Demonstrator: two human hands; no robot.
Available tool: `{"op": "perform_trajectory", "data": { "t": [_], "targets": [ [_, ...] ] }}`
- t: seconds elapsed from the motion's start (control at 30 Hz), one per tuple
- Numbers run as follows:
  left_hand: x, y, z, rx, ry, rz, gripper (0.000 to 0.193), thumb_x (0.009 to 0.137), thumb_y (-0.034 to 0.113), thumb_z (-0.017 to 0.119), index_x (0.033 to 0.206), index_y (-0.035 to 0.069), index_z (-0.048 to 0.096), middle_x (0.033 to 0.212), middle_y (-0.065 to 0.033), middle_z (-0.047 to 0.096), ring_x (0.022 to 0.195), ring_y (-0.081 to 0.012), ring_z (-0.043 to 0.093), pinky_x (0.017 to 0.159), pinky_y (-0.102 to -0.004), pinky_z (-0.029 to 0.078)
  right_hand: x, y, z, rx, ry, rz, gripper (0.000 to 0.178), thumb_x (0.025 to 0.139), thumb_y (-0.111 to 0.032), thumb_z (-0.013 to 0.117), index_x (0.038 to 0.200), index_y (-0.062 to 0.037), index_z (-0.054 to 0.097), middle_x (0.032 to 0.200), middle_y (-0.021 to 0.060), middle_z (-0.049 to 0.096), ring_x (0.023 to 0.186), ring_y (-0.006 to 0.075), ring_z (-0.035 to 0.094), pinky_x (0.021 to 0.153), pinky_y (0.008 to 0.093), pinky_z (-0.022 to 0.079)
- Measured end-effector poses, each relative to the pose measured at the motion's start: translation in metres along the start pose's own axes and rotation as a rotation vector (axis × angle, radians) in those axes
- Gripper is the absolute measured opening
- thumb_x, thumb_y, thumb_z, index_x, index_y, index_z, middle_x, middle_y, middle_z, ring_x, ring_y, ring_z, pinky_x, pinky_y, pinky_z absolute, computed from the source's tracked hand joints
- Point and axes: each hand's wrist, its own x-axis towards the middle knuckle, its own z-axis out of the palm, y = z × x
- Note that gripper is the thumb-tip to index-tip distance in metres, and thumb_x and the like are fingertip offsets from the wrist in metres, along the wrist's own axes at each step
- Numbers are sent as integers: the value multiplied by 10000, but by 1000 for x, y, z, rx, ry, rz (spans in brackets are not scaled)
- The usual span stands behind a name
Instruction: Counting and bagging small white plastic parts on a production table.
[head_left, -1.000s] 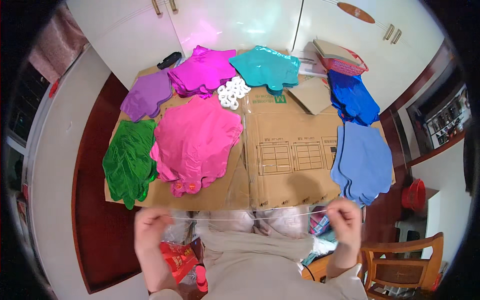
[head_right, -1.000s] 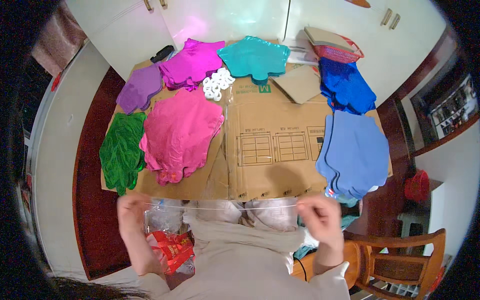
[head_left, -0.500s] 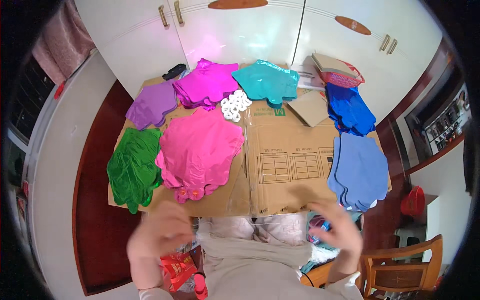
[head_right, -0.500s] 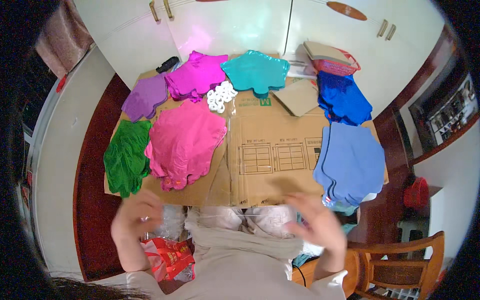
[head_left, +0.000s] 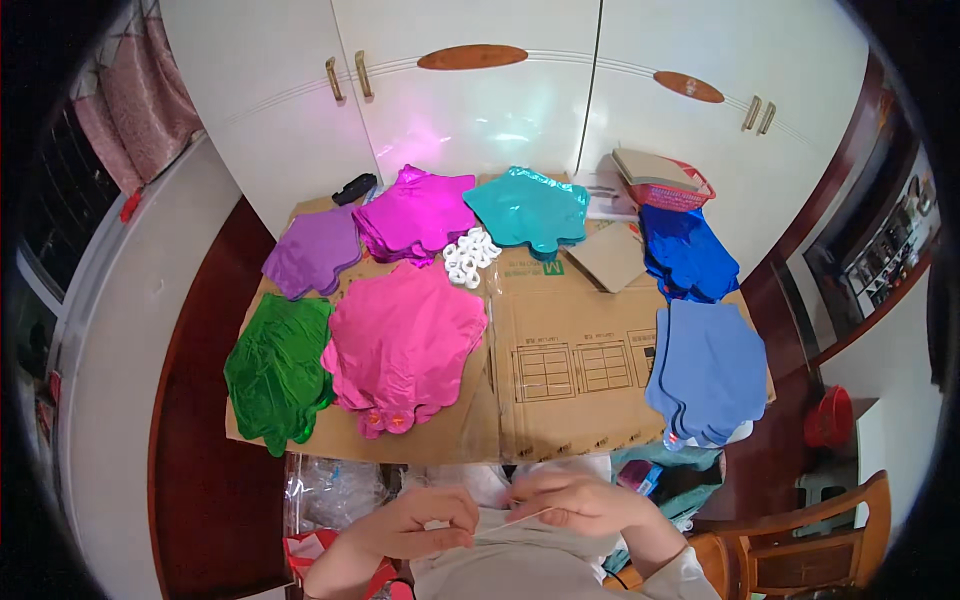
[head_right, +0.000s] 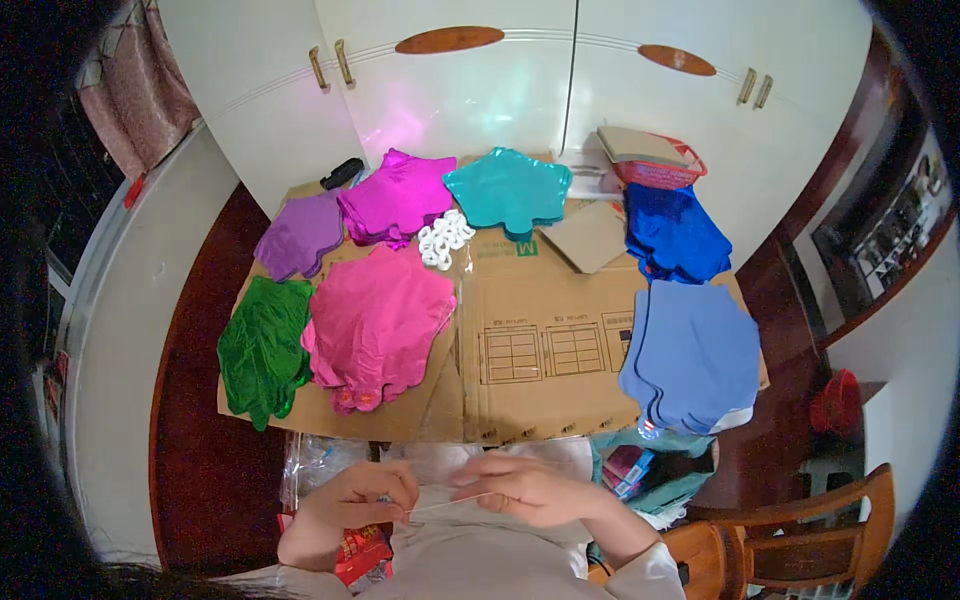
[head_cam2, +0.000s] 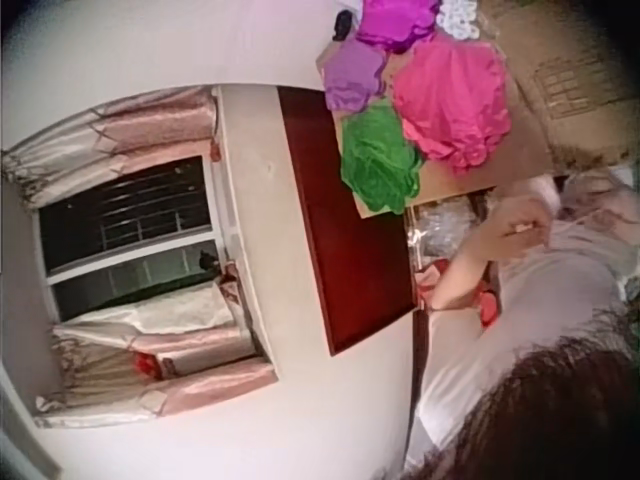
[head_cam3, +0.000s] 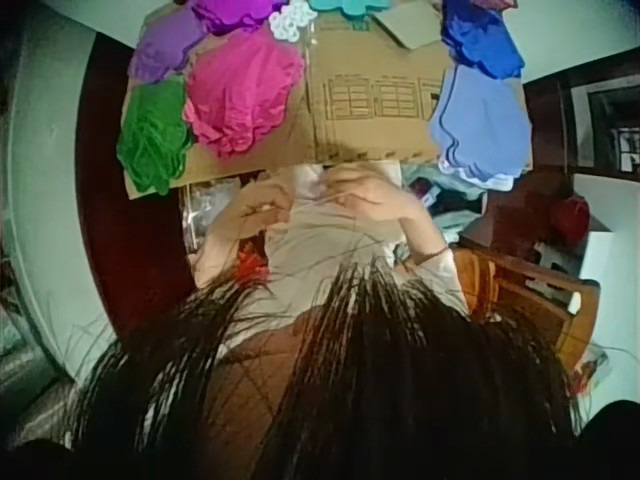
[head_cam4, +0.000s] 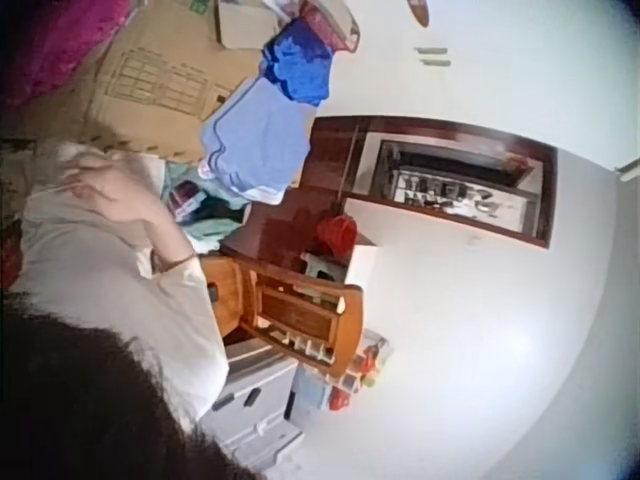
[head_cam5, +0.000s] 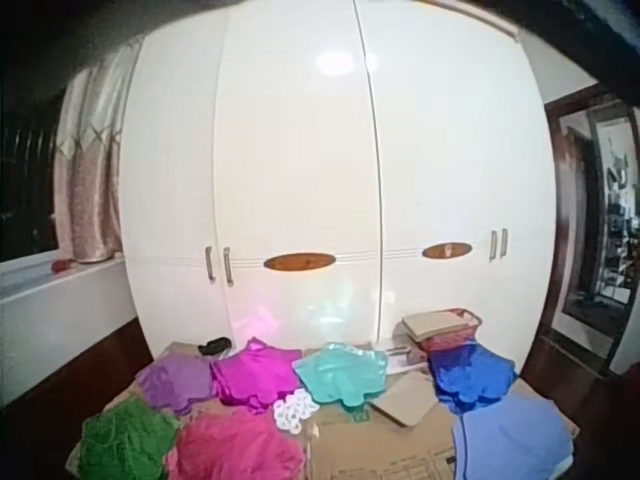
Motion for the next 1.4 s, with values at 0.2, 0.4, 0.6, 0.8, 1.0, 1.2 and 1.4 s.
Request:
{"op": "perform_trajectory", "data": {
  "t": [0.2,0.4,0.6,0.8,1.0,1.2,1.4],
  "targets": [
    [-17,-5,-15,15,154,-56,66,764,74,599,735,16,587,771,-48,509,698,-140,480,624,-252,362,-47,17,-16,749,302,161,285,881,-187,440,1037,25,548,1115,151,520,1055,295,481,887,358,379],
    [-13,20,-23,362,245,39,39,734,80,639,768,62,632,759,-27,492,715,-150,470,616,-263,360,-45,15,-36,-320,48,377,396,828,-196,519,1124,64,479,1162,198,485,1089,282,456,908,379,359],
    [23,31,-6,695,150,289,69,702,79,664,762,89,633,752,-25,484,720,-182,469,620,-276,370,21,16,38,113,96,148,672,760,-302,626,1260,7,302,1190,170,435,995,238,491,773,321,418],
    [0,22,-19,165,110,88,102,715,116,651,724,24,608,707,-63,524,676,-184,487,595,-296,357,9,22,35,472,79,287,156,843,-122,498,879,23,543,715,61,558,644,179,533,553,277,414],
    [-15,-3,-16,-374,60,129,166,744,136,613,735,-30,600,739,-132,586,676,-213,516,592,-312,377,-17,28,24,304,198,135,152,867,-128,449,806,-7,519,672,81,527,619,190,530,567,281,417],
    [2,-20,-2,84,564,340,144,758,85,597,886,24,617,803,-82,626,695,-208,534,653,-317,398,-9,20,65,-116,166,139,92,775,-115,530,794,-26,544,637,117,550,573,284,548,506,347,426],
    [9,-29,3,929,388,382,165,694,82,641,859,64,639,803,-45,635,723,-189,514,630,-325,388,-8,-8,37,-161,433,72,50,747,-81,549,765,-37,562,595,113,542,534,284,542,493,368,425]
  ]
}}
